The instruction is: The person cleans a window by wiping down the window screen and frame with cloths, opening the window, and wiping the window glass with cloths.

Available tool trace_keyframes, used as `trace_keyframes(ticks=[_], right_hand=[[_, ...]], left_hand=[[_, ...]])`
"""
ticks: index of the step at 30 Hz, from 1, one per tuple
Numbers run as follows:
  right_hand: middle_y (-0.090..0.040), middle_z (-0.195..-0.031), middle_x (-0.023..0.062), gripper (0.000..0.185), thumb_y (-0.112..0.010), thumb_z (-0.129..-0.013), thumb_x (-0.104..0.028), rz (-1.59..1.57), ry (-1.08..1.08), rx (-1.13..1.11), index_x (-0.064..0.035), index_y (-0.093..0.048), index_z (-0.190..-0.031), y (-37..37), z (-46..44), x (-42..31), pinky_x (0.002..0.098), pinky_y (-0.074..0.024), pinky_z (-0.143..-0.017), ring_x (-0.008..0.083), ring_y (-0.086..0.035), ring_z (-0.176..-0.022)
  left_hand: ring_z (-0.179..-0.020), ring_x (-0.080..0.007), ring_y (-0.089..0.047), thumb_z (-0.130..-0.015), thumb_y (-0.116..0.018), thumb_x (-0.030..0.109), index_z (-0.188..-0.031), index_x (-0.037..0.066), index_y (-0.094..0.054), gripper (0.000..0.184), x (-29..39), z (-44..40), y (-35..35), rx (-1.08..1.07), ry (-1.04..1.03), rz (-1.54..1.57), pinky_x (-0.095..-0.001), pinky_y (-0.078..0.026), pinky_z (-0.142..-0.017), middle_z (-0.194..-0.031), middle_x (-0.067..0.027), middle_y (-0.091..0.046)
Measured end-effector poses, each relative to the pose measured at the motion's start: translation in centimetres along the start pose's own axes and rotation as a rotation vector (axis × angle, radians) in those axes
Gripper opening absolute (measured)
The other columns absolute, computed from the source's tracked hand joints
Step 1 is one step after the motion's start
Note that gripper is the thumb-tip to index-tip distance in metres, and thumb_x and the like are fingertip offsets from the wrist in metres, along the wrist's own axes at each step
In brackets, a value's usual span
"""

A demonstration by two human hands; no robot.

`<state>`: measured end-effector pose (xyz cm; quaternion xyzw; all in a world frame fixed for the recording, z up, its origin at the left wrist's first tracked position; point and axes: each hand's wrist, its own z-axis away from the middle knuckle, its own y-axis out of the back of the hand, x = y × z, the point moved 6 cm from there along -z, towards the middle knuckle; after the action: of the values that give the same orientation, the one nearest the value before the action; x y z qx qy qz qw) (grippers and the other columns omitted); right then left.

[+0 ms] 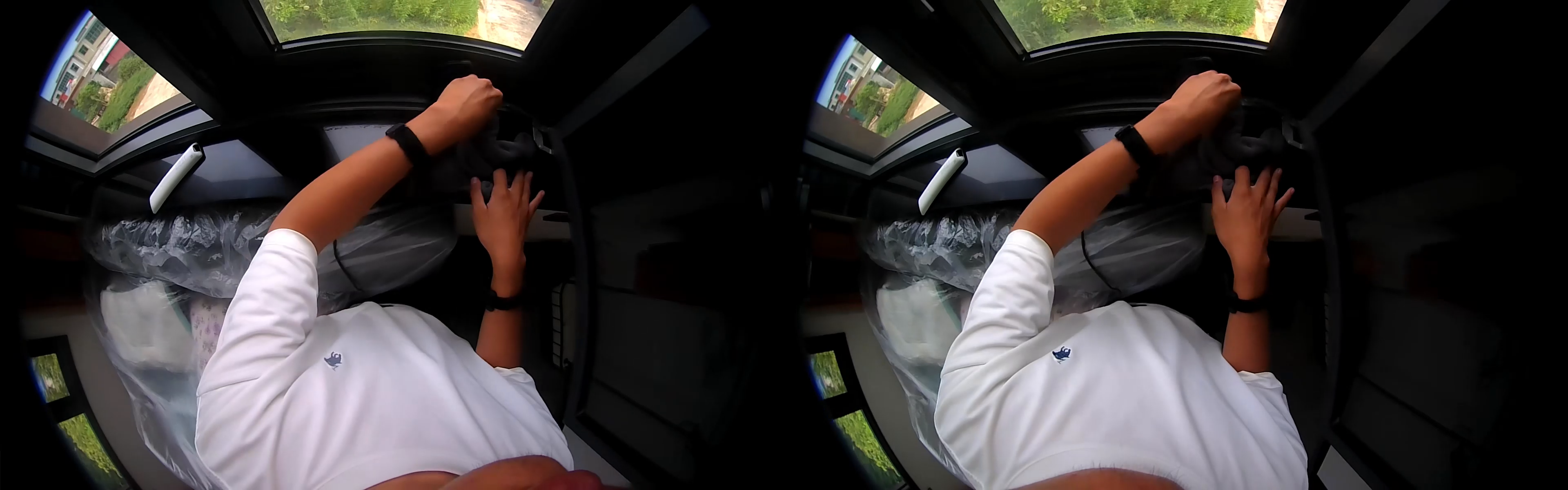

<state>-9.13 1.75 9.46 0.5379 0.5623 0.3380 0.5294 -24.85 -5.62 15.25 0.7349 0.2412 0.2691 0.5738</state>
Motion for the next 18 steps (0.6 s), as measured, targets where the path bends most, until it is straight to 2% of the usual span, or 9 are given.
trace_keyframes(ticks=[1,2,3,4,5,9,12,14,18], right_hand=[[-0.048,-0.137,0.0293,0.043,-0.061,-0.094,-0.035,0.016,0.048,0.039,-0.0021,-0.053,-0.121,-0.1,-0.3,0.2,0.0645,-0.0226,-0.112,0.0428,-0.038,-0.137],[-0.055,-0.128,0.0282,0.037,-0.063,-0.092,-0.026,0.029,0.1,0.079,-0.003,-0.054,-0.12,0.0,-0.7,0.0,0.0601,-0.0317,-0.111,0.0438,-0.047,-0.13],[-0.055,-0.128,0.0282,0.037,-0.063,-0.092,-0.026,0.026,0.109,0.083,-0.003,-0.054,-0.12,0.3,-1.3,-0.2,0.0601,-0.0317,-0.111,0.0438,-0.047,-0.13],[-0.058,-0.122,0.0267,0.034,-0.065,-0.09,-0.019,-0.151,0.021,0.065,-0.0037,-0.055,-0.118,0.7,-1.8,0.0,0.0548,-0.039,-0.106,0.0434,-0.054,-0.12],[-0.062,-0.116,0.0251,0.032,-0.066,-0.087,-0.013,-0.323,-0.069,0.044,-0.0045,-0.056,-0.116,0.9,-1.9,0.3,0.0494,-0.0464,-0.1,0.043,-0.061,-0.11],[-0.063,-0.112,0.0243,0.041,-0.064,-0.085,-0.004,-0.258,0.074,0.164,-0.0068,-0.057,-0.125,1.1,-1.8,-0.3,0.0444,-0.0518,-0.091,0.0393,-0.066,-0.097],[-0.062,-0.114,0.0256,0.054,-0.06,-0.084,0.001,-0.111,0.138,0.097,-0.0113,-0.055,-0.135,0.4,-1.9,-2.3,0.0444,-0.0507,-0.094,0.038,-0.065,-0.099],[-0.062,-0.115,0.0259,0.064,-0.058,-0.08,0.006,-0.024,0.387,0.108,-0.0151,-0.054,-0.14,-0.1,-1.9,-5.3,0.0441,-0.0512,-0.092,0.0375,-0.065,-0.099],[-0.061,-0.121,0.0252,0.055,-0.059,-0.077,0.005,-0.1,0.471,-0.036,-0.0059,-0.059,-0.131,0.3,-3.1,-8.9,0.0444,-0.0491,-0.096,0.0353,-0.065,-0.103]], left_hand=[[-0.086,-0.0324,-0.068,-0.075,-0.068,0.004,-0.083,0.003,-0.071,0.008,0.0,0.1,-0.5,0.006,0.0,-0.002,-0.0364,-0.057,-0.073,-0.092,-0.0175,-0.068],[-0.083,-0.0339,-0.069,-0.075,-0.068,0.004,-0.08,0.002,-0.07,0.006,0.3,0.6,-0.4,0.19,-0.041,-0.009,-0.0375,-0.058,-0.072,-0.089,-0.0192,-0.069],[-0.08,-0.0355,-0.07,-0.075,-0.067,0.003,-0.077,0.001,-0.07,0.005,0.3,1.5,-0.2,0.372,-0.08,-0.018,-0.0387,-0.058,-0.07,-0.086,-0.0208,-0.069],[-0.08,-0.0355,-0.07,-0.075,-0.067,0.003,-0.077,0.001,-0.07,0.005,0.3,2.4,0.8,0.374,-0.072,-0.021,-0.0387,-0.058,-0.07,-0.086,-0.0208,-0.069],[-0.078,-0.0375,-0.07,-0.074,-0.066,0.002,-0.075,-0.001,-0.069,0.004,0.2,3.1,1.5,0.209,-0.031,0.028,-0.0409,-0.058,-0.069,-0.084,-0.0221,-0.069],[-0.079,-0.0405,-0.069,-0.077,-0.066,0.009,-0.075,-0.003,-0.068,0.013,-3.7,9.1,3.6,-0.093,0.114,0.051,-0.0451,-0.057,-0.07,-0.081,-0.023,-0.068],[-0.082,-0.0382,-0.068,-0.083,-0.067,0.018,-0.082,-0.002,-0.07,0.02,-7.9,13.6,5.2,-0.123,0.276,0.18,-0.0436,-0.055,-0.075,-0.084,-0.0223,-0.068],[-0.084,-0.0375,-0.067,-0.085,-0.067,0.019,-0.088,-0.002,-0.066,0.022,-9.0,15.5,5.7,-0.066,0.299,0.131,-0.0434,-0.054,-0.076,-0.086,-0.0209,-0.067],[-0.085,-0.0369,-0.066,-0.087,-0.067,0.022,-0.092,-0.002,-0.06,0.026,-9.7,17.1,6.6,0.008,0.428,0.106,-0.0449,-0.052,-0.076,-0.084,-0.0198,-0.065]])
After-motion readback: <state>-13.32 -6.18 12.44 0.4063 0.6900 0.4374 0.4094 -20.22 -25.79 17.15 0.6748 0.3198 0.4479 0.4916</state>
